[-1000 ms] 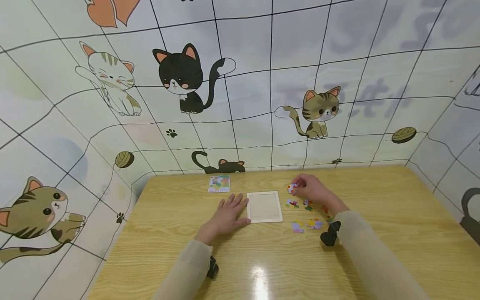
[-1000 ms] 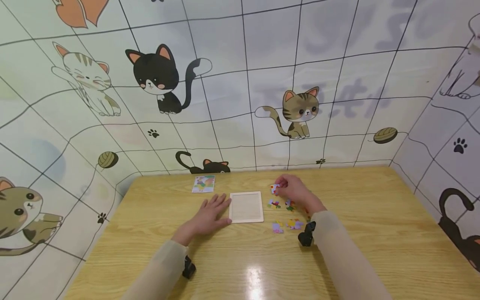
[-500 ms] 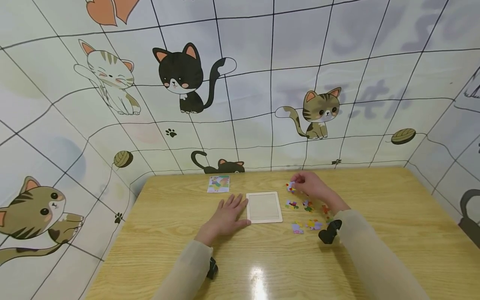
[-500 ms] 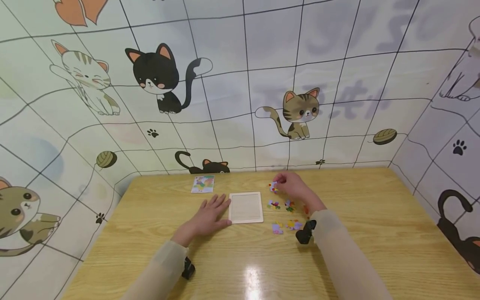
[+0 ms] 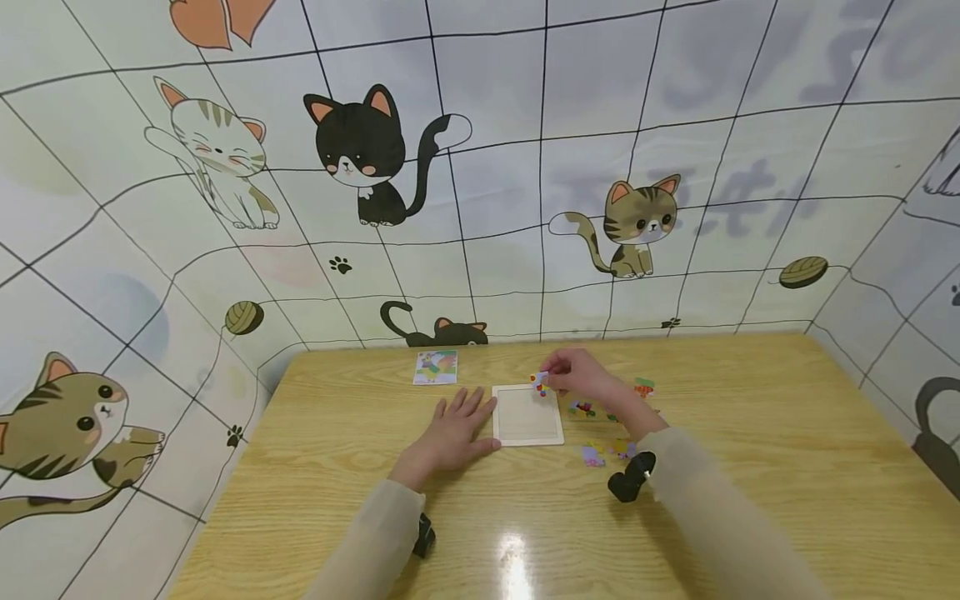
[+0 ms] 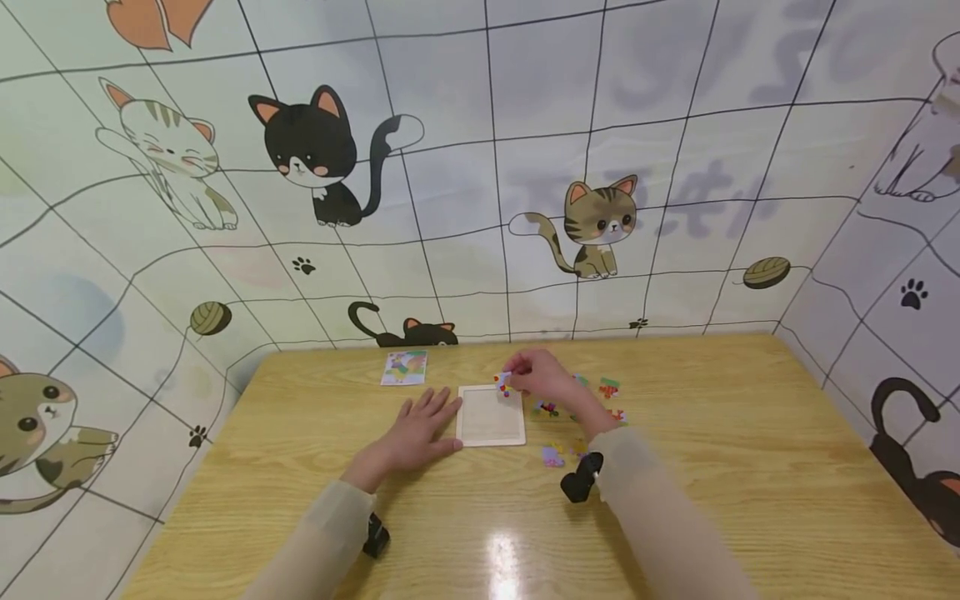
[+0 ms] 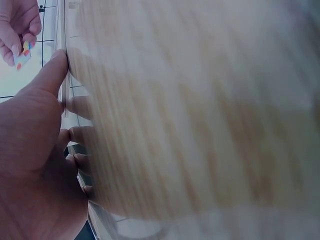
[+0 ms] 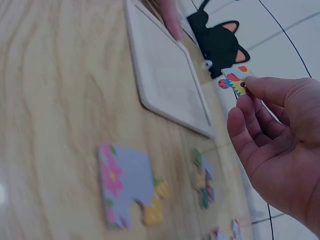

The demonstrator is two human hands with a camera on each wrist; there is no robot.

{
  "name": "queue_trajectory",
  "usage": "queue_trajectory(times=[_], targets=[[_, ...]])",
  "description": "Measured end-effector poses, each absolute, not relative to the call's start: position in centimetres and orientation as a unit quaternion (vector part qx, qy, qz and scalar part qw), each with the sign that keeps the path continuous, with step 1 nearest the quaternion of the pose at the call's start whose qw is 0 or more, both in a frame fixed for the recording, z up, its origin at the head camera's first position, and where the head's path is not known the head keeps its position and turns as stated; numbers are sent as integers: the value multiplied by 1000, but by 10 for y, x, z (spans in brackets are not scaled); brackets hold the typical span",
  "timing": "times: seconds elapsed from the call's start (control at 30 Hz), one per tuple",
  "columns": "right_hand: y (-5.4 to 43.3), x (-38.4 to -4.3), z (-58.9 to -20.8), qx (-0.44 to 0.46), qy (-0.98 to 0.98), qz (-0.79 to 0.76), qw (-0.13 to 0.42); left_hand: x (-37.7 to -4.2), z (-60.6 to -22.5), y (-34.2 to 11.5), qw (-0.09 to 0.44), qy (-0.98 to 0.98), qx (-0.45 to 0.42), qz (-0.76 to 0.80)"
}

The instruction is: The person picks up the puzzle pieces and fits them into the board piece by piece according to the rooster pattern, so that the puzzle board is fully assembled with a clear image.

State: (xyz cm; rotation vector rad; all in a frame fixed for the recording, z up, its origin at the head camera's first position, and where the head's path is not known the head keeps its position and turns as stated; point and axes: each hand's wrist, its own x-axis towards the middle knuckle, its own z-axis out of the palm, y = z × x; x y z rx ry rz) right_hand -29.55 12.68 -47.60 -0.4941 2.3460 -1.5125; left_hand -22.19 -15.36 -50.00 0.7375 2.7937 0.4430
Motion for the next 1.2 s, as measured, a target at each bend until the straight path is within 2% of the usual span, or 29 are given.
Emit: queue_trajectory(times=[0.17, 0.43, 1.0, 1.2], targets=[[105, -289, -484, -157, 812, -537, 166, -221, -499, -152, 112, 952, 247, 143], [81, -283, -491, -140, 812, -544, 158, -219, -496, -153, 118, 951, 245, 149], [58, -285, -504, -122, 895, -426, 48, -219, -496, -154, 120, 948, 255, 146], [56, -284, -502, -124, 902, -411, 47, -221, -498, -154, 118, 948, 258, 142]])
